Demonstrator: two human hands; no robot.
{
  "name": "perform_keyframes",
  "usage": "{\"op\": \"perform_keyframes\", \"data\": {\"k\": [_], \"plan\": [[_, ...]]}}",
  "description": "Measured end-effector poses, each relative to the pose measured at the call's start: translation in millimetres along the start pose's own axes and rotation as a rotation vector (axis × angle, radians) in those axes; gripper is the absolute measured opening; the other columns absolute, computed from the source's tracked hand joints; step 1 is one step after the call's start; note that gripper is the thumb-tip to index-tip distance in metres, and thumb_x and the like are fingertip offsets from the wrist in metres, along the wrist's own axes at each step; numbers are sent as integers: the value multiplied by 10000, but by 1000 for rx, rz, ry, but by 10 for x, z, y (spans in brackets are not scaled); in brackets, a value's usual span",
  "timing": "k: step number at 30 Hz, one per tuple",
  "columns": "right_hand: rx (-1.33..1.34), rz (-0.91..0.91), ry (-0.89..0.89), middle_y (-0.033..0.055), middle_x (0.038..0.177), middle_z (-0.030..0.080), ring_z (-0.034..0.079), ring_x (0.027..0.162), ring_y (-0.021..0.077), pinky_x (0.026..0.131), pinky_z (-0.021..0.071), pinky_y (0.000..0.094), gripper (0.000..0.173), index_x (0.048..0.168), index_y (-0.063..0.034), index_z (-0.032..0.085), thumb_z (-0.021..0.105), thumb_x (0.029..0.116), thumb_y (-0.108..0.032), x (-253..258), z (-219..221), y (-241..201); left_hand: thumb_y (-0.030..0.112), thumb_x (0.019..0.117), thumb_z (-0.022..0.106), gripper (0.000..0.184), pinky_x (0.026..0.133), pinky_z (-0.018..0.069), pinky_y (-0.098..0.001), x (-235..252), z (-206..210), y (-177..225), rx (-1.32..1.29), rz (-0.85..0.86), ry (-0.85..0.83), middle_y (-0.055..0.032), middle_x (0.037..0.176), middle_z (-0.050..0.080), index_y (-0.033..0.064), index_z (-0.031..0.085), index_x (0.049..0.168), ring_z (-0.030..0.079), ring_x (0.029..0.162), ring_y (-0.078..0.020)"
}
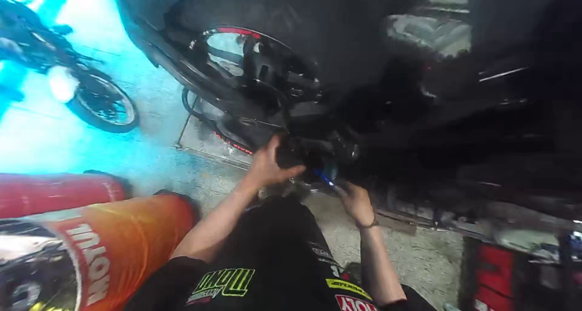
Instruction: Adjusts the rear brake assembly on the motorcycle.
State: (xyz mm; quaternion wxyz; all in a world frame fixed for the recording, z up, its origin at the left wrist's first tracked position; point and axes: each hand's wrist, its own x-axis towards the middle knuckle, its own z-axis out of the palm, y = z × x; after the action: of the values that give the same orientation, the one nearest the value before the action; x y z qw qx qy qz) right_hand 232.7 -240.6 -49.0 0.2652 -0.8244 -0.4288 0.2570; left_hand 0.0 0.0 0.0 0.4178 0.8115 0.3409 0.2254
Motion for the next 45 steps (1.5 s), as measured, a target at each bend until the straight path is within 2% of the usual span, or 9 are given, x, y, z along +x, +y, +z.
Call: {"op": "perform_keyframes", "data": {"k": [3, 7, 11, 17, 22, 26, 32, 41, 45], "plan": [[21, -329, 138, 9, 1047, 770, 728, 935, 73, 873, 621, 310, 235, 1186, -118, 751, 606, 1020, -200, -122, -274, -622, 778, 659, 780, 1050, 960, 593, -456, 4, 16, -5, -10, 43, 39, -48, 1221, 718, 133, 540, 1452, 689, 1114, -133], [-235, -450, 276, 90, 951, 732, 709, 828, 228, 711, 582, 436, 251, 1194, -193, 763, 585, 1026, -250, 32, -366, -1000, 740, 695, 783, 991, 1015, 566, -417, 36, -69, -65, -66, 105, -27, -41, 1277, 694, 123, 558, 1437, 658, 1170, -108], [-130, -522, 244, 90, 1010, 746, 711, 912, 166, 830, 592, 340, 238, 1172, -101, 753, 580, 1027, -176, 42, -473, -996, 715, 692, 801, 993, 1047, 547, -398, 83, -126, -117, -129, 119, -96, -39, 1311, 676, 120, 551, 1447, 638, 1201, -97], [-530, -368, 238, 116, 948, 753, 730, 800, 321, 627, 570, 505, 281, 1241, -238, 736, 534, 1046, -237, 57, -232, -1644, 639, 722, 811, 905, 1036, 549, -373, 42, -149, -197, -127, 232, -68, -78, 1287, 676, 63, 590, 1385, 640, 1192, -116], [-671, -378, 256, 84, 1072, 750, 733, 888, 298, 641, 582, 475, 330, 1267, -228, 723, 538, 1006, -147, 11, -92, -1902, 653, 693, 805, 925, 1036, 541, -398, 79, -313, -101, -29, 173, -175, -67, 1305, 668, 110, 575, 1405, 635, 1200, -131], [-738, -271, 200, 63, 1067, 748, 738, 870, 278, 624, 581, 475, 309, 1254, -252, 719, 497, 1040, -237, -22, 18, -2207, 634, 647, 816, 955, 1010, 546, -464, 153, -548, -79, 75, 124, -335, -55, 1293, 675, 154, 553, 1429, 646, 1186, -171], [-764, -209, 212, 68, 1034, 746, 732, 804, 288, 589, 567, 513, 282, 1180, -232, 738, 492, 1047, -269, 1, 52, -2214, 685, 612, 803, 1059, 966, 552, -562, 182, -391, -226, 42, 123, -283, -89, 1299, 677, 173, 498, 1488, 658, 1182, -236], [-737, -144, 185, 54, 1028, 751, 735, 835, 287, 625, 571, 536, 263, 1128, -223, 750, 510, 1039, -286, 8, 70, -2322, 661, 635, 797, 1001, 967, 562, -501, 227, -442, -324, -17, 211, -331, -67, 1257, 694, 167, 521, 1461, 665, 1156, -187], [-764, -153, 193, 55, 1037, 746, 729, 811, 282, 609, 569, 529, 282, 1201, -250, 741, 508, 1051, -300, -38, -23, -2287, 710, 638, 780, 1025, 1005, 542, -507, 271, -495, -373, -2, 214, -300, -61, 1308, 677, 176, 521, 1473, 641, 1210, -189]]}}
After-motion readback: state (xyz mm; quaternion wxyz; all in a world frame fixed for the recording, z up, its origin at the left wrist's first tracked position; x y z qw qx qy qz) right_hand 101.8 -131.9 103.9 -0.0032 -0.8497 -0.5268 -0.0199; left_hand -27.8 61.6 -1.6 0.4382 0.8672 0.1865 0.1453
